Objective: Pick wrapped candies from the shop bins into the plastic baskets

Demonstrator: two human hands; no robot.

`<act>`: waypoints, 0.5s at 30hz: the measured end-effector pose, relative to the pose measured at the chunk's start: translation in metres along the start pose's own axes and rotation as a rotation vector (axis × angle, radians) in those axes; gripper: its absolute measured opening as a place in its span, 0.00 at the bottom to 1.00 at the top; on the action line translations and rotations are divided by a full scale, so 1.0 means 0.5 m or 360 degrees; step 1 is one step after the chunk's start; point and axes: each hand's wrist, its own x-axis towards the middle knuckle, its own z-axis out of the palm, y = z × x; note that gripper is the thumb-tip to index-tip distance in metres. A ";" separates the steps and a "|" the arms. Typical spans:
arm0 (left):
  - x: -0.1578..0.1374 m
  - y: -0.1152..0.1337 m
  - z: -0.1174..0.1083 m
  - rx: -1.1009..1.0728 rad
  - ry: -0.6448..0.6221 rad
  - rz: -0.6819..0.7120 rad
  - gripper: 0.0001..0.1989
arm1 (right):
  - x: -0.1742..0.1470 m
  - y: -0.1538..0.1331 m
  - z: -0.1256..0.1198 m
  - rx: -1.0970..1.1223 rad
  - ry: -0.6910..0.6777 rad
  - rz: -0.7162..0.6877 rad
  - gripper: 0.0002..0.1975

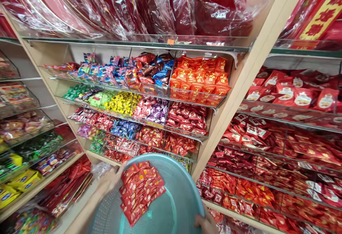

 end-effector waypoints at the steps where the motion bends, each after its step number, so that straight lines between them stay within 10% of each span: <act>1: -0.008 -0.009 -0.007 -0.0011 0.0019 -0.0013 0.42 | 0.010 -0.010 0.006 0.0034 -0.0038 0.0034 0.28; 15: 0.065 -0.161 -0.090 0.0123 -0.0016 -0.0044 0.35 | 0.122 -0.087 0.182 0.0233 -0.0372 0.0190 0.27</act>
